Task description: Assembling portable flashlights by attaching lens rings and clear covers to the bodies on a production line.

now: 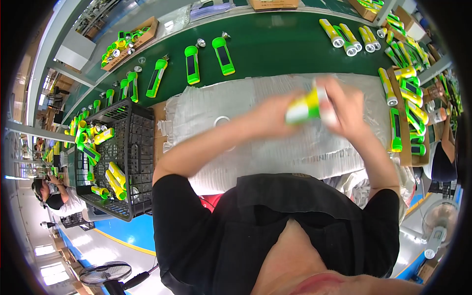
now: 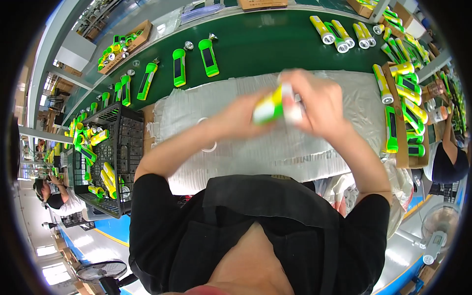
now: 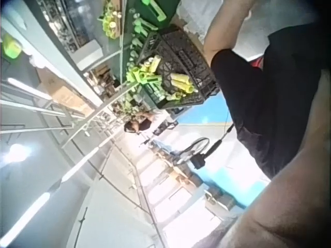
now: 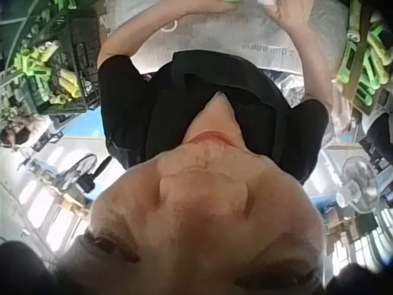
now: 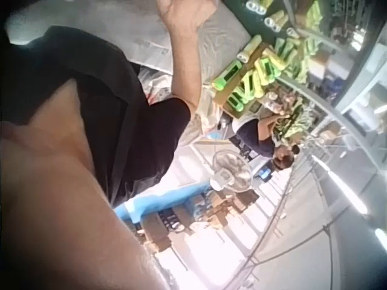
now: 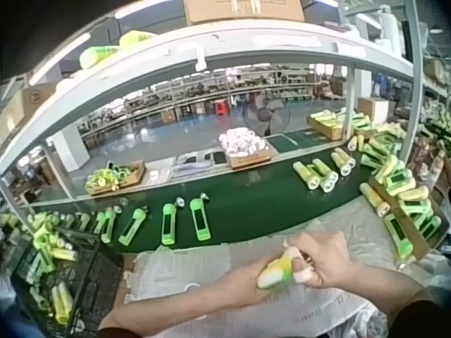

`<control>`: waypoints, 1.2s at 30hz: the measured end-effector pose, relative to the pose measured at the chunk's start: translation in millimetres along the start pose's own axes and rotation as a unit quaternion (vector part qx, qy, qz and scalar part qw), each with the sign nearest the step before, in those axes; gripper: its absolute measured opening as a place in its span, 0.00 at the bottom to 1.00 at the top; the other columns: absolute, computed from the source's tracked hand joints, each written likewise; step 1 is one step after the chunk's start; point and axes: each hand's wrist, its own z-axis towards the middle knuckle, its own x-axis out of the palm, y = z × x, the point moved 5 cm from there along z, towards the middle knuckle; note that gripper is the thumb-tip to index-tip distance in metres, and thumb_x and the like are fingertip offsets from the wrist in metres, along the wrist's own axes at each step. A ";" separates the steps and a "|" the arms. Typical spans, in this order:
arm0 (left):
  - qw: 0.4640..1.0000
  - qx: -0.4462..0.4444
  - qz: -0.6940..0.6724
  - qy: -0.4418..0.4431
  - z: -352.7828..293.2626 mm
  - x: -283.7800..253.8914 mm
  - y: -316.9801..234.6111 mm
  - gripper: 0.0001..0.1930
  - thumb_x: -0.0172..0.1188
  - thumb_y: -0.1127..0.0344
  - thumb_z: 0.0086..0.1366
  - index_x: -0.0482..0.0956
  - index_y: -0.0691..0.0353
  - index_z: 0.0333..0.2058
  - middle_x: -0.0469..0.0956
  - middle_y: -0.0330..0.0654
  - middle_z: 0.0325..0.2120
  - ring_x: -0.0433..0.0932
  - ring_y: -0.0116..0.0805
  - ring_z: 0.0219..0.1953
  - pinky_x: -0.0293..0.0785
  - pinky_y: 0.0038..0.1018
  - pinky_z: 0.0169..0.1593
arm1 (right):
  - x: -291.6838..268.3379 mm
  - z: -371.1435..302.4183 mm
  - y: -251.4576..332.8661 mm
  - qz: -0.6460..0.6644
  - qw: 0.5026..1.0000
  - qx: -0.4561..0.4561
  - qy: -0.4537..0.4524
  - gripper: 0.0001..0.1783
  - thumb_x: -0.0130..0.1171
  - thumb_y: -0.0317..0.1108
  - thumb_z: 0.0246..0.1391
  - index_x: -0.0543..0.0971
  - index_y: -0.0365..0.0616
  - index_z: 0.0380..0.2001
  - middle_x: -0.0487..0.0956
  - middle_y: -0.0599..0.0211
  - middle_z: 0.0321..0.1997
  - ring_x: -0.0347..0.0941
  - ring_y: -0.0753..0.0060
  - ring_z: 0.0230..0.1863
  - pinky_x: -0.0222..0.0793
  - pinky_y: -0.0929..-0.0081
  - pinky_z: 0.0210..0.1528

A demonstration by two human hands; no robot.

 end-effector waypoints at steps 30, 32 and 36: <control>0.891 -0.182 0.324 -0.261 24.0 -155.0 322.8 0.18 0.38 0.60 0.72 0.77 0.59 0.48 0.78 0.48 0.46 0.75 0.51 0.43 0.71 0.38 0.52 | 277.6 188.5 -95.1 0.136 0.916 0.338 0.164 0.39 0.64 0.40 0.41 0.63 0.27 0.52 0.76 0.42 0.48 0.76 0.47 0.51 0.74 0.61 0.52; 0.934 -0.131 0.160 -0.290 37.6 -150.8 250.3 0.17 0.41 0.58 0.73 0.77 0.60 0.45 0.77 0.47 0.40 0.75 0.46 0.39 0.70 0.36 0.48 | 244.7 168.2 -103.1 0.230 0.906 0.333 0.123 0.39 0.60 0.46 0.41 0.65 0.25 0.50 0.77 0.36 0.45 0.76 0.42 0.48 0.73 0.59 0.50; 0.952 -0.135 0.000 -0.274 14.5 -124.9 132.6 0.19 0.40 0.56 0.74 0.77 0.63 0.40 0.74 0.44 0.36 0.72 0.36 0.37 0.70 0.29 0.42 | 153.6 100.9 -55.0 0.324 0.912 0.247 0.049 0.42 0.66 0.52 0.47 0.62 0.35 0.57 0.77 0.49 0.46 0.76 0.53 0.47 0.71 0.65 0.48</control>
